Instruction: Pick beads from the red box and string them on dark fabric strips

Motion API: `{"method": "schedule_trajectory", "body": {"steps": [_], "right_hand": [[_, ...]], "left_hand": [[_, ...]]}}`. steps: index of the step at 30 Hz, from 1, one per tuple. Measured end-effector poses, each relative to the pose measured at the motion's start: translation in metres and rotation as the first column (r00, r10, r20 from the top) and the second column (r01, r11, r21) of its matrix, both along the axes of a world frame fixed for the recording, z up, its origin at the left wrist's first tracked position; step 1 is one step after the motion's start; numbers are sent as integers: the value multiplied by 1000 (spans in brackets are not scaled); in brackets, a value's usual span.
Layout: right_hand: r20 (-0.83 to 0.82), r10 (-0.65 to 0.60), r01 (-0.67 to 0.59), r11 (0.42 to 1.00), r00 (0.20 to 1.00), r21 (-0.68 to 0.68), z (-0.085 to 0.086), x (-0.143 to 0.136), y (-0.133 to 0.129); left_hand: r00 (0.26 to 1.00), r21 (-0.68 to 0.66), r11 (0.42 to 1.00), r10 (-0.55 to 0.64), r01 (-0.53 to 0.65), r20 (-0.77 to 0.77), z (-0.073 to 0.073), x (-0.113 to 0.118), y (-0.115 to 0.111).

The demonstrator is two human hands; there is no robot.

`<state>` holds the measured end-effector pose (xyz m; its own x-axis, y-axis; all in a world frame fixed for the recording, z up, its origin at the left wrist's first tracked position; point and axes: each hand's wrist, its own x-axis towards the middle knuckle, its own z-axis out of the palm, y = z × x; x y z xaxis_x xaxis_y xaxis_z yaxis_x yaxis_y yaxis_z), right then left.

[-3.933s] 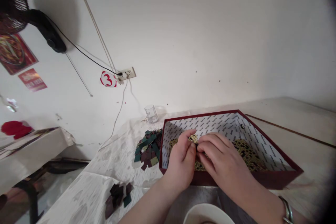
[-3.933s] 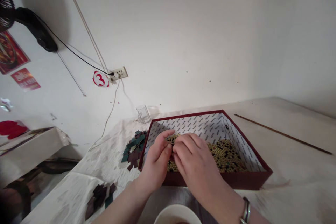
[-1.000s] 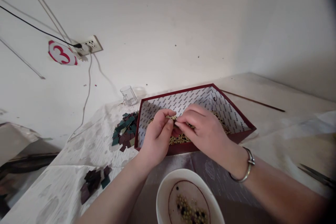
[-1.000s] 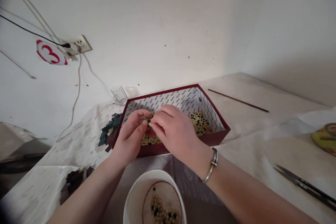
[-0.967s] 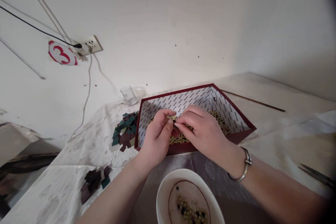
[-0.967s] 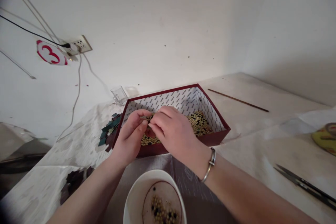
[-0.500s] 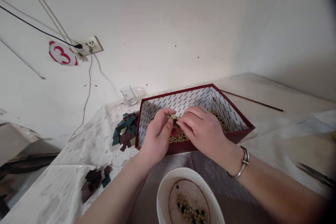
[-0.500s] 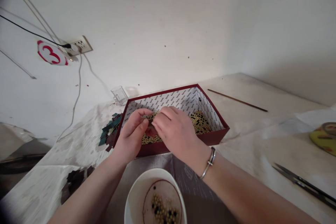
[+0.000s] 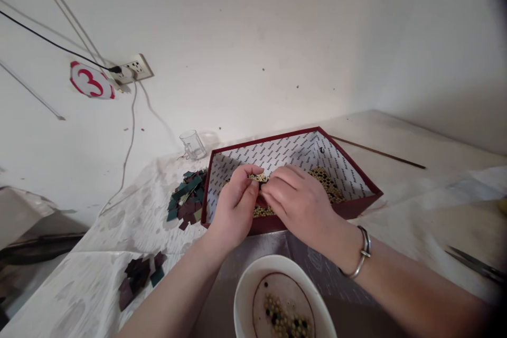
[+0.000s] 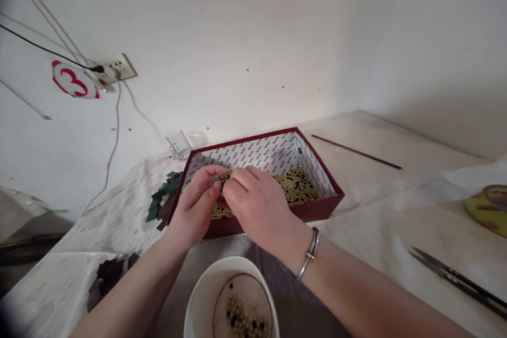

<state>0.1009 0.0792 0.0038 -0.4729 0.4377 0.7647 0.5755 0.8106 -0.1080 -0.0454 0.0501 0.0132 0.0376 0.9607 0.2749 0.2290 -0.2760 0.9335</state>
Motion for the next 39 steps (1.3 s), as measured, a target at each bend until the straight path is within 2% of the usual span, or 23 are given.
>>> {"method": "schedule_trajectory", "body": {"steps": [5, 9, 14, 19, 23, 24, 26, 28, 31, 32, 33, 35, 37, 39], "right_hand": [[-62, -22, 21, 1000, 998, -18, 0, 0, 1], [-28, 4, -4, 1000, 1000, 0, 0, 0, 0], [-63, -27, 26, 999, 998, -25, 0, -1, -3], [-16, -16, 16, 1000, 1000, -7, -1, -1, -1], [-130, -62, 48, 993, 990, -109, 11, 4, -6], [-164, -35, 10, 988, 986, -151, 16, 6, -11], [-169, 118, -152, 967, 979, -204, 27, 8, -26], [-24, 329, -326, 919, 944, -221, 35, 7, -42], [125, 473, -428, 862, 872, -272, 42, 7, -54], [130, 477, -423, 854, 869, -303, 44, 9, -54], [117, 460, -402, 854, 880, -329, 45, 11, -50], [45, 342, -304, 883, 939, -359, 45, 18, -37], [36, 137, -112, 913, 990, -391, 41, 27, -17], [138, -72, 123, 905, 988, -408, 32, 36, 4]], "left_hand": [[999, -14, 1000, -22, 23, 34, 0, 0, 0], [1000, -13, 1000, 18, -18, -9, 0, 1, 0], [1000, -10, 1000, -13, 12, -12, -1, 0, 0], [999, -3, 1000, 11, -11, -50, -1, -1, 0], [1000, 4, 1000, -8, 8, -3, 0, 0, -1], [1000, 13, 1000, 4, -4, -16, 1, 0, -2], [998, 23, 999, 26, -24, -55, 4, 0, -3], [999, -9, 1000, 15, -15, -49, 7, 1, -5], [1000, -74, 997, -3, 4, 14, 11, 2, -6], [1000, -68, 998, 8, -8, 1, 11, 2, -6], [999, -49, 998, 25, -27, -28, 11, 3, -7], [994, 2, 998, 57, -57, -88, 9, 2, -6], [991, 10, 998, 66, -66, -118, 6, 2, -6], [988, -24, 998, 58, -62, -141, 3, 1, -6]]}}
